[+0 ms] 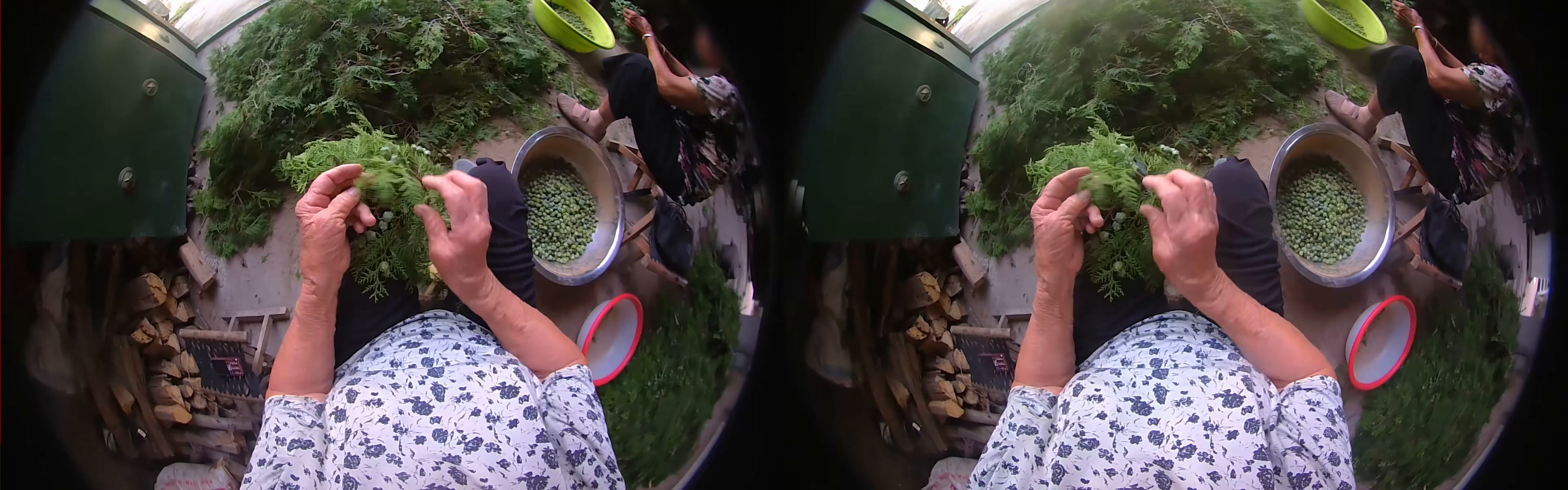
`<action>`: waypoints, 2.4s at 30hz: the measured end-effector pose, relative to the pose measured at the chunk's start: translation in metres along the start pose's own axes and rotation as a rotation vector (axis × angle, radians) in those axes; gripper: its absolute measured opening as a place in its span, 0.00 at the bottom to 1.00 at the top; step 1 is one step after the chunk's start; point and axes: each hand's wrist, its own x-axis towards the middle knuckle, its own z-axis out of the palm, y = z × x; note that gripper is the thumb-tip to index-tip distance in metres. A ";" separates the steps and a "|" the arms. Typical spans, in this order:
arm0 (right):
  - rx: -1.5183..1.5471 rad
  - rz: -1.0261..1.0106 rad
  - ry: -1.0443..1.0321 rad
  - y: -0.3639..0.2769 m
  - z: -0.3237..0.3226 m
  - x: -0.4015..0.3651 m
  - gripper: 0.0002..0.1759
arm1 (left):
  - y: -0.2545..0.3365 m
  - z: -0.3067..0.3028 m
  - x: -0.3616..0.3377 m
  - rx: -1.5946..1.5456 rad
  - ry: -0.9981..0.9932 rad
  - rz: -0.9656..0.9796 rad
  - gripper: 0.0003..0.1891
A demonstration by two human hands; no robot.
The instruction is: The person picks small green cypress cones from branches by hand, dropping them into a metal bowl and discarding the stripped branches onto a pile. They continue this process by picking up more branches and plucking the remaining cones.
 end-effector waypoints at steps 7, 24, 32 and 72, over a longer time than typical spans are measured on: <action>0.101 -0.024 -0.322 -0.007 0.005 -0.016 0.18 | 0.006 0.009 -0.014 0.419 -0.022 0.062 0.07; 0.813 0.814 -0.514 0.010 -0.002 -0.002 0.08 | -0.012 -0.008 -0.002 1.021 -0.288 0.691 0.20; 0.872 0.807 -0.411 0.010 -0.005 0.000 0.07 | -0.005 -0.002 0.000 1.097 -0.408 0.699 0.22; 0.783 0.482 -0.378 -0.017 0.022 0.022 0.13 | -0.019 -0.001 -0.002 0.237 -0.118 0.207 0.09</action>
